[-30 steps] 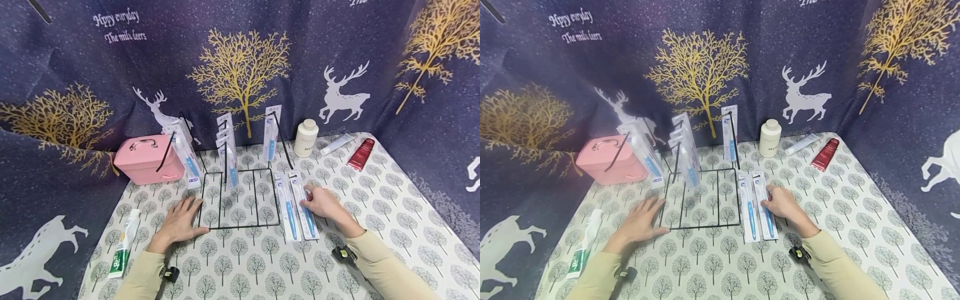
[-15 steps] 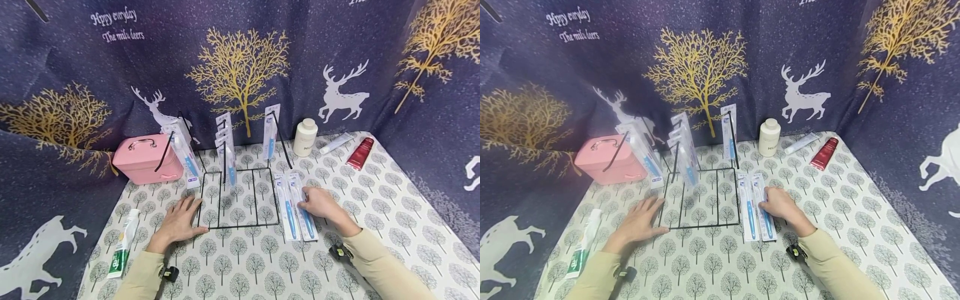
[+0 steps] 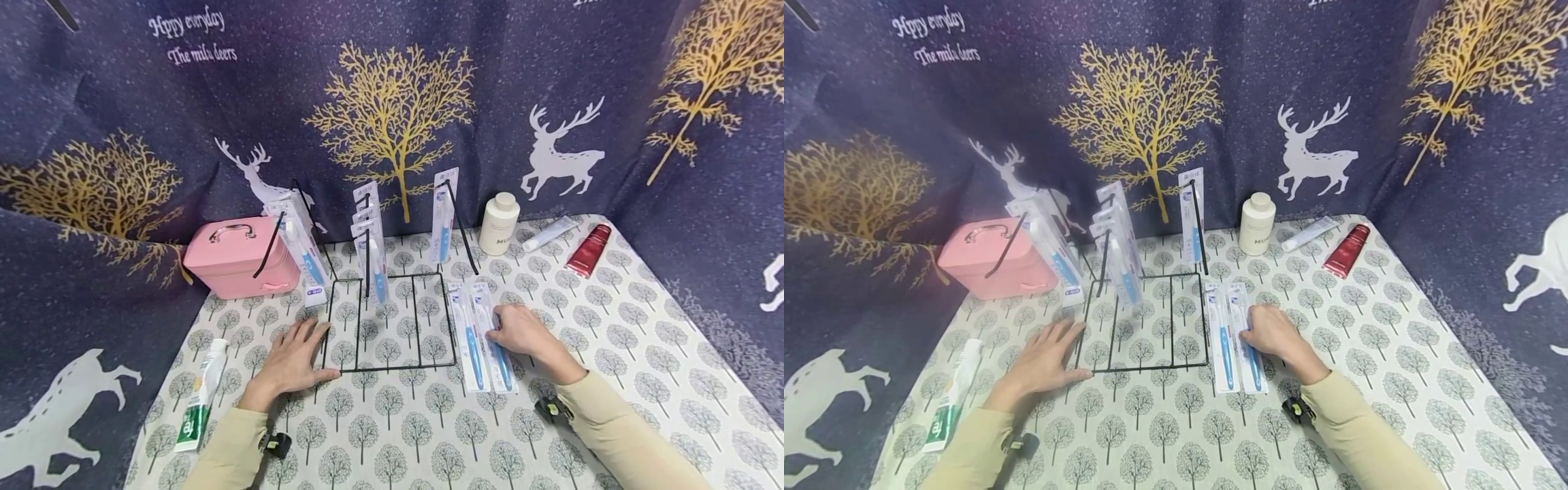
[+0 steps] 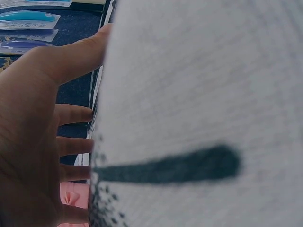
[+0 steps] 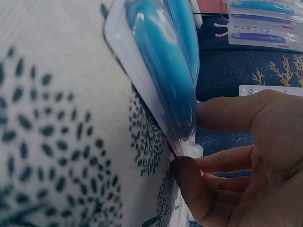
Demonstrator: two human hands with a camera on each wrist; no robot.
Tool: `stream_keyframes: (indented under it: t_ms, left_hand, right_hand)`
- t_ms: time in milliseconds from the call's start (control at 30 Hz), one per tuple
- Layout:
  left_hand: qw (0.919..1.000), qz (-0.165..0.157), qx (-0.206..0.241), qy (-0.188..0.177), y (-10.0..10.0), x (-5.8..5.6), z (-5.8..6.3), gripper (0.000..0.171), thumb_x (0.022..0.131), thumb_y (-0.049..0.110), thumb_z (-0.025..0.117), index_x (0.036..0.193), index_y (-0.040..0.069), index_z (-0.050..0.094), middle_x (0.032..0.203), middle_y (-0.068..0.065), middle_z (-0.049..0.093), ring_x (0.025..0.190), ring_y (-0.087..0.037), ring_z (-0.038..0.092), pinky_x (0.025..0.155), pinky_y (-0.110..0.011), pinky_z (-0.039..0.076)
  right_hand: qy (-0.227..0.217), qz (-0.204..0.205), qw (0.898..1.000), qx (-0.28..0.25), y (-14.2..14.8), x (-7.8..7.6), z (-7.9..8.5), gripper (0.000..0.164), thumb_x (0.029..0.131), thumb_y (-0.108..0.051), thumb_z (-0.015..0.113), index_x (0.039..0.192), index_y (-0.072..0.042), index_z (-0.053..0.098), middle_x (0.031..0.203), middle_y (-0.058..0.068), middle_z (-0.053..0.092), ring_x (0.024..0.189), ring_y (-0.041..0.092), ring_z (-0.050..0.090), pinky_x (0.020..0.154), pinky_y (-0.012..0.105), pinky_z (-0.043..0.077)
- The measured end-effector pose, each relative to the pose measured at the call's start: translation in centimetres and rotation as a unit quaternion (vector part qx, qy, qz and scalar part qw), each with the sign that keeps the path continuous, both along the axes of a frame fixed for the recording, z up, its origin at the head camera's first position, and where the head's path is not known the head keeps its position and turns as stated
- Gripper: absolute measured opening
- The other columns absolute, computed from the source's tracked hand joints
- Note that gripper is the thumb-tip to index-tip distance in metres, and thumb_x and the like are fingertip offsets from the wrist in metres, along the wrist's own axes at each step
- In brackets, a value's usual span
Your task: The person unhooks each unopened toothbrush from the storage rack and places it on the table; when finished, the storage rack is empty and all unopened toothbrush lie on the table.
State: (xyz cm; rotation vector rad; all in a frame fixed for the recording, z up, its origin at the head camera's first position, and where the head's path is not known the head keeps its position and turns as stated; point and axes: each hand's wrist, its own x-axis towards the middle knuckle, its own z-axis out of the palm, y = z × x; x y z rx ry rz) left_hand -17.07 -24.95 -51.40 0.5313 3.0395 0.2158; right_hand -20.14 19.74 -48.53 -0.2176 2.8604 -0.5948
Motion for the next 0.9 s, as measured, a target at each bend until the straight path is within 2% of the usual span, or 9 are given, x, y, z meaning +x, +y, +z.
stream_keyframes:
  t_ms: [200,367,433,600,733,833,900]
  left_hand:
    - [1.0000,-0.001,-0.004,-0.004,0.0,-0.1,0.1,0.103,0.063,0.080,0.053,0.145,0.025,0.024,0.150,-0.012,0.020,0.133,-0.042,0.023,0.102,-0.068,0.018]
    - [1.0000,-0.002,-0.007,-0.002,0.0,-0.1,0.2,0.103,0.063,0.079,0.053,0.145,0.023,0.025,0.150,-0.013,0.021,0.132,-0.043,0.024,0.101,-0.069,0.019]
    - [1.0000,0.000,-0.008,-0.003,0.0,-0.1,0.2,0.103,0.063,0.079,0.053,0.145,0.024,0.024,0.150,-0.013,0.021,0.132,-0.043,0.024,0.101,-0.069,0.019]
    - [0.9999,0.004,-0.008,-0.007,0.1,-0.1,0.1,0.103,0.063,0.081,0.051,0.145,0.026,0.023,0.151,-0.012,0.020,0.133,-0.042,0.023,0.102,-0.069,0.018]
    - [0.9999,0.006,-0.006,-0.007,0.1,0.0,0.1,0.103,0.063,0.081,0.051,0.145,0.026,0.022,0.151,-0.012,0.019,0.133,-0.042,0.022,0.102,-0.068,0.018]
    - [1.0000,0.005,-0.001,-0.005,0.2,0.1,0.2,0.103,0.063,0.080,0.053,0.145,0.026,0.023,0.151,-0.012,0.020,0.133,-0.043,0.023,0.102,-0.068,0.018]
    - [1.0000,0.004,0.002,-0.004,0.2,0.1,0.2,0.102,0.063,0.079,0.054,0.145,0.025,0.025,0.150,-0.012,0.021,0.133,-0.043,0.023,0.102,-0.069,0.019]
  right_hand:
    - [0.007,0.005,1.000,-0.015,0.3,-0.3,0.0,0.033,0.076,-0.028,0.071,0.094,-0.004,0.059,0.070,0.005,0.055,0.060,0.017,0.051,0.050,0.027,0.044]
    - [0.083,0.013,0.996,-0.034,0.6,-0.8,0.3,0.049,0.078,-0.029,0.068,0.115,0.002,0.057,0.085,0.012,0.065,0.072,0.023,0.060,0.064,0.040,0.052]
    - [0.118,0.024,0.991,-0.061,0.6,-1.1,0.5,0.054,0.079,-0.027,0.068,0.122,0.002,0.054,0.091,0.013,0.066,0.077,0.023,0.061,0.069,0.041,0.053]
    - [0.172,0.045,0.973,-0.148,0.4,-1.6,0.9,0.049,0.079,-0.018,0.069,0.123,-0.001,0.053,0.091,0.013,0.065,0.076,0.021,0.063,0.068,0.034,0.056]
    - [0.172,0.048,0.963,-0.202,0.1,-2.0,1.4,0.047,0.080,-0.014,0.068,0.123,-0.003,0.053,0.098,0.016,0.064,0.082,0.023,0.063,0.072,0.036,0.057]
    - [0.175,0.046,0.958,-0.224,-0.3,-2.4,1.9,0.045,0.081,-0.014,0.067,0.122,-0.003,0.053,0.099,0.015,0.064,0.084,0.024,0.062,0.075,0.037,0.056]
    - [0.190,0.044,0.951,-0.241,-0.5,-2.6,2.2,0.044,0.081,-0.014,0.067,0.121,-0.003,0.054,0.098,0.015,0.064,0.085,0.024,0.063,0.076,0.038,0.056]
